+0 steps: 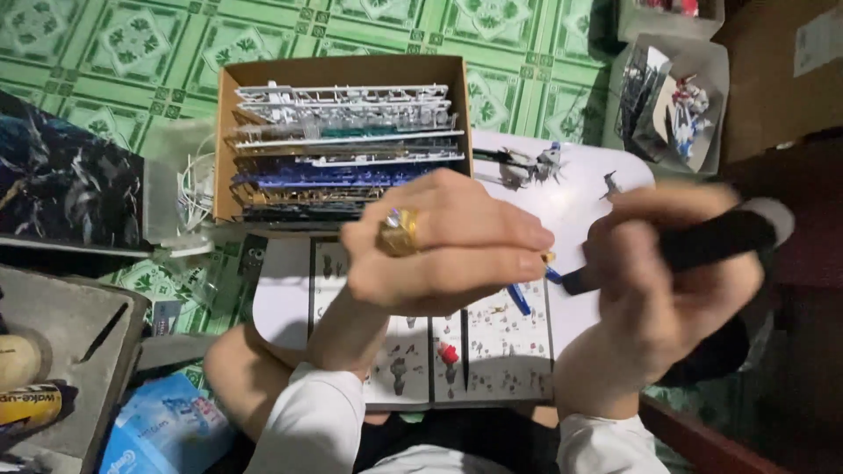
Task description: The person uses a hobby knife to trim a small plastic model part, then uses a nail file to smooth the edges. They handle the part with both hands, rotating it to work on different sides.
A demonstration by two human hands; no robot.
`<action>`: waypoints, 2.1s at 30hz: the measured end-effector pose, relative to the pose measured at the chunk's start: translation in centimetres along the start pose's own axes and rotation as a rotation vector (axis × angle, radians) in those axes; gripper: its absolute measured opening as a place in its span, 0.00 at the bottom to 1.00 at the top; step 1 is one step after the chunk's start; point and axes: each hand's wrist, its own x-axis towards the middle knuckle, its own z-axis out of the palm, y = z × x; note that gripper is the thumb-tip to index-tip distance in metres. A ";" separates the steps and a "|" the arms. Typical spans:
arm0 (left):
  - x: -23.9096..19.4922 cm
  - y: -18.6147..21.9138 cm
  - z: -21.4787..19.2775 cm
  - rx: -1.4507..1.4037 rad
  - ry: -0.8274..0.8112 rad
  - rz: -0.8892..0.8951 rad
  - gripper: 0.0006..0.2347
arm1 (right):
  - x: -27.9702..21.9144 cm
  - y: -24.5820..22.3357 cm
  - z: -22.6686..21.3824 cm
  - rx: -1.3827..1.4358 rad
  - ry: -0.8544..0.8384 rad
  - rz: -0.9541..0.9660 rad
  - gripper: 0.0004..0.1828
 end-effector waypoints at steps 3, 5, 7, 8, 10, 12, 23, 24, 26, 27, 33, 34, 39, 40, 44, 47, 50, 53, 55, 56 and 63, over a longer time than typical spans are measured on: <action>-0.4 0.1 -1.0 -0.092 0.040 -0.031 0.02 | 1.5 2.9 -1.7 0.036 -0.158 -0.062 0.14; -0.2 0.4 -1.7 -0.083 0.045 -0.087 0.04 | 2.3 4.5 -2.2 -0.559 -0.370 -0.275 0.08; 1.1 2.5 -3.1 -0.085 -0.001 -0.229 0.04 | 0.0 5.5 -2.4 -0.635 -0.583 -0.147 0.04; 1.7 3.6 -3.9 -0.077 -0.058 -0.362 0.05 | -1.1 6.1 -2.6 -0.691 -0.793 -0.024 0.06; 1.2 2.5 -3.8 -0.085 -0.031 -0.267 0.05 | -4.2 7.5 -1.5 -0.837 -0.887 0.198 0.10; 1.1 2.1 -4.1 -0.082 -0.008 -0.164 0.06 | -6.7 9.3 -1.4 -0.975 -0.973 0.413 0.14; 0.5 1.8 -2.7 -0.167 0.172 -0.135 0.03 | -8.8 13.6 -9.1 -1.175 -0.283 0.123 0.11; 0.1 1.6 -2.4 -0.161 0.172 -0.116 0.03 | -8.6 13.4 -10.0 -1.170 -0.273 0.105 0.11; -0.3 0.9 -2.1 -0.286 0.217 -0.069 0.03 | -7.9 12.9 -11.4 -1.417 -0.319 0.433 0.26; -0.4 0.9 -1.8 -0.276 0.216 -0.046 0.03 | -8.5 13.8 -12.3 -1.411 -0.309 0.410 0.26; -1.7 1.0 -1.8 -0.363 0.145 -0.192 0.08 | -8.4 15.0 -12.8 -1.307 -0.276 0.572 0.13; -1.6 1.0 -2.0 -0.366 0.122 -0.217 0.07 | -7.9 15.4 -13.1 -1.219 -0.252 0.509 0.15; -1.2 1.9 -2.6 -0.199 0.075 -0.276 0.09 | -5.2 14.9 -12.7 -0.916 -0.197 0.406 0.24; -1.3 1.7 -2.4 -0.218 0.094 -0.255 0.08 | -4.6 13.9 -11.8 -0.810 -0.217 0.355 0.26; 0.3 2.7 -2.5 -0.235 0.111 -0.266 0.05 | -2.7 7.3 -8.3 -0.557 -0.385 -0.057 0.28; 0.3 2.4 -2.5 -0.220 0.083 -0.253 0.05 | -1.7 1.8 -5.0 -0.447 -0.343 -0.412 0.12; -0.9 1.8 -2.4 -0.129 -0.012 -0.256 0.09 | -1.5 0.8 -4.6 -0.377 -0.300 -0.646 0.10; -1.3 1.5 -2.1 -0.084 -0.037 -0.237 0.08 | -0.5 0.1 -2.7 -0.431 -0.278 -0.782 0.04; -0.2 2.0 -2.8 -0.096 -0.089 -0.283 0.12 | -0.2 0.5 -2.2 -0.439 -0.288 -0.768 0.04; 0.4 2.4 -3.1 -0.111 -0.134 -0.327 0.17 | -0.1 0.7 -2.0 -0.455 -0.302 -0.756 0.05; 0.2 2.2 -3.0 -0.214 -0.171 -0.457 0.19 | 0.5 1.3 -2.4 -0.471 -0.353 -0.731 0.07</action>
